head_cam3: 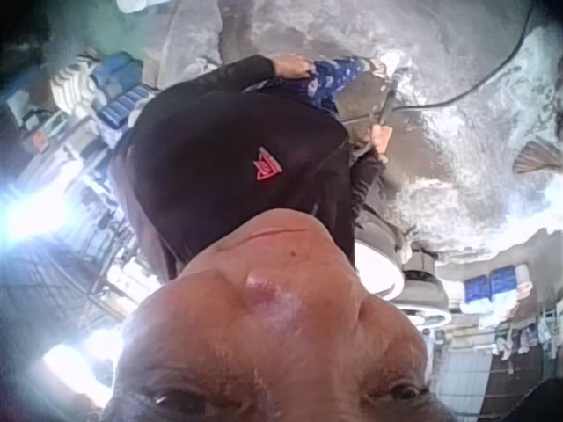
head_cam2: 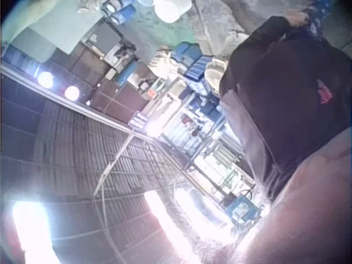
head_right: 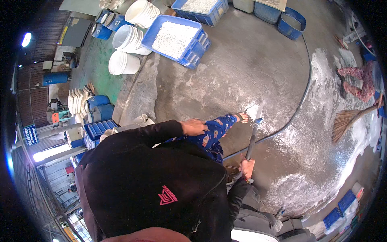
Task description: The person uses a hose to spray water and foam onto industrial mixing machinery, then rinses the machinery and the floor around it.
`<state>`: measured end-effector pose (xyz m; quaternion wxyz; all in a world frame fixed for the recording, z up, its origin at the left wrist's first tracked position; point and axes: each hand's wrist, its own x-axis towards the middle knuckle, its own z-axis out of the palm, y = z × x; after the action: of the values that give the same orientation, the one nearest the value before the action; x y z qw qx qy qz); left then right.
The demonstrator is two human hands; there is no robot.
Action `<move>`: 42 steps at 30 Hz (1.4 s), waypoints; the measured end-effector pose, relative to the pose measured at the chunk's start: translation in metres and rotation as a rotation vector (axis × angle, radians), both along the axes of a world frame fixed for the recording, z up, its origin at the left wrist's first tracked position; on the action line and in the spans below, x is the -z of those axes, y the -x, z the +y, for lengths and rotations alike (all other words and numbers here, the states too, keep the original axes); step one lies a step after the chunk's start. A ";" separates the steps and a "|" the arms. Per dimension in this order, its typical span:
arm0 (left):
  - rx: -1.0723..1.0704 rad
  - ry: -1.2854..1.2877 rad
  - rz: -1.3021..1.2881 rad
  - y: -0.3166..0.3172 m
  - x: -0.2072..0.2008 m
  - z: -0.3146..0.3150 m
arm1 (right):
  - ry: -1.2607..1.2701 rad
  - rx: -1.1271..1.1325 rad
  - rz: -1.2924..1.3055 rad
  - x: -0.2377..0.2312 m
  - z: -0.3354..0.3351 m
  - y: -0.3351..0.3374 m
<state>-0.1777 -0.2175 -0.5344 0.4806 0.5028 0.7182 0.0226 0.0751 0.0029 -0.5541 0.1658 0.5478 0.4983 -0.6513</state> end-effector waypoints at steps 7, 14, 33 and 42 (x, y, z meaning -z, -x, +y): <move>-0.319 -0.146 0.052 0.024 -0.029 -0.088 | 0.025 -0.301 0.167 -0.018 -0.017 0.126; -0.268 0.082 0.183 0.089 -0.005 -0.126 | -0.031 -0.488 0.186 -0.041 -0.035 0.293; -0.604 0.235 -0.030 0.301 -0.010 -0.178 | -0.077 -0.631 0.215 0.075 -0.010 0.606; -0.643 0.117 -0.099 0.297 -0.023 -0.131 | 0.015 -0.709 0.156 0.162 0.046 0.693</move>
<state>-0.4744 -0.3482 -0.5109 0.5112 0.2201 0.8159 0.1565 -0.6182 0.0489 -0.7157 0.3469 0.2881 0.6637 -0.5968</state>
